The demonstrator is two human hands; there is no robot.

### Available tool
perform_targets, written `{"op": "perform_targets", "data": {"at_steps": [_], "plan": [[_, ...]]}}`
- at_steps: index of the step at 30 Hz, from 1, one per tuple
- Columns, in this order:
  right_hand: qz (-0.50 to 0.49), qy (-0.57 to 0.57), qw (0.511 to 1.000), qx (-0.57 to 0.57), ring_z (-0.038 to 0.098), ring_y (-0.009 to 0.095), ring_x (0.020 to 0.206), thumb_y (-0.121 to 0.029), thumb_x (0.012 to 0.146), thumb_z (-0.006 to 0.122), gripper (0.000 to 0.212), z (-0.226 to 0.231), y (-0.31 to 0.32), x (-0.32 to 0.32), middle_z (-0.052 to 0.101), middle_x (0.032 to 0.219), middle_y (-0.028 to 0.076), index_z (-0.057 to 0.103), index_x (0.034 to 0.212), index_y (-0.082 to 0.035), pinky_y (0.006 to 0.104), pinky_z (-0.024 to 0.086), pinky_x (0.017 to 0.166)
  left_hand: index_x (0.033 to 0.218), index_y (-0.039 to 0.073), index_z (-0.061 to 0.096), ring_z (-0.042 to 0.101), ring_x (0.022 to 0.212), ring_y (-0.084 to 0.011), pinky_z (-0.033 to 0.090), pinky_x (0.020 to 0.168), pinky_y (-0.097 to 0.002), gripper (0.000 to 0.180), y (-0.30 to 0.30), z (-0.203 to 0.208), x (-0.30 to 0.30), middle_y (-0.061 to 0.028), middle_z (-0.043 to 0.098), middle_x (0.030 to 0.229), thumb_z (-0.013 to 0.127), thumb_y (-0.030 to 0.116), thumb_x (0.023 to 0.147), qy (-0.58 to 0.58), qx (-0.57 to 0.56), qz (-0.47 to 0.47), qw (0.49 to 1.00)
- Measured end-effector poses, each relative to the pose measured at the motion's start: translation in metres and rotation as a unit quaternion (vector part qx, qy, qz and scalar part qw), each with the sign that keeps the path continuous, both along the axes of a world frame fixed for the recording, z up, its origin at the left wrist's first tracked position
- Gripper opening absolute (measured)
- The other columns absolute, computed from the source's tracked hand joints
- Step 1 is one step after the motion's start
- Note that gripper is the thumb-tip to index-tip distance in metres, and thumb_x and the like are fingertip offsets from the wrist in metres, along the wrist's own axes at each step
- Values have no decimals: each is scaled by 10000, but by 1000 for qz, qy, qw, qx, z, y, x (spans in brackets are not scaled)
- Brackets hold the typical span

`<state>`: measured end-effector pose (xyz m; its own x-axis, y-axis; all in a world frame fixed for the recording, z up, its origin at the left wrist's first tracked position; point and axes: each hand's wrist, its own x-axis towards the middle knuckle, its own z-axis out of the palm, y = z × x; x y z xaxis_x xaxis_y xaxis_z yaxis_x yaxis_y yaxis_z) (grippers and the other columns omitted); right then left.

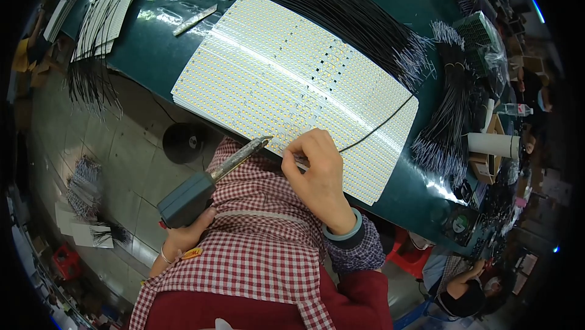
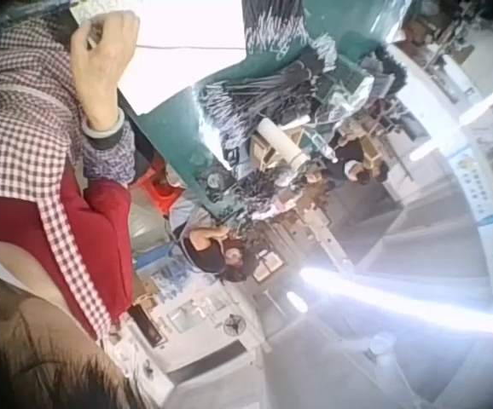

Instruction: The person solders black wires onto contacts on an LED panel array using a soldering iron and solder.

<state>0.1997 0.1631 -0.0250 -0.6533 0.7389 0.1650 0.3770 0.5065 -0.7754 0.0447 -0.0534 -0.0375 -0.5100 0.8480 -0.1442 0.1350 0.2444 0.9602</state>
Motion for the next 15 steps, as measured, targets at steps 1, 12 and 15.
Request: {"op": "perform_targets", "data": {"at_steps": [1, 12, 15], "plan": [[0, -1, 1000, 0, 544, 192, 690, 38, 751, 652, 93, 0, 0, 0, 542, 788, 90, 571, 781, 4, 291, 445, 598, 963, -31, 673, 665, 693, -167, 519, 609, -258, 240, 0, 1, 0, -112, 681, 832, 748, 50, 750, -7, 3, -3, 1000], [-33, -2, 999, -13, 561, 169, 712, 30, 770, 653, 69, -4, -2, 1, 548, 797, 81, 588, 785, 10, 265, 469, 635, 931, -35, 672, 661, 674, -169, 516, 592, -258, 205, 0, -5, 0, -115, 675, 818, 738, 39, 752, 4, 24, -10, 1000], [-28, -1, 1000, 13, 520, 246, 699, 17, 727, 676, 124, -3, -3, -4, 522, 729, 94, 557, 726, -16, 342, 429, 590, 937, -34, 673, 657, 668, -169, 512, 585, -258, 210, 1, -6, 1, -113, 672, 816, 736, 38, 749, 4, 29, -12, 1000]]}}
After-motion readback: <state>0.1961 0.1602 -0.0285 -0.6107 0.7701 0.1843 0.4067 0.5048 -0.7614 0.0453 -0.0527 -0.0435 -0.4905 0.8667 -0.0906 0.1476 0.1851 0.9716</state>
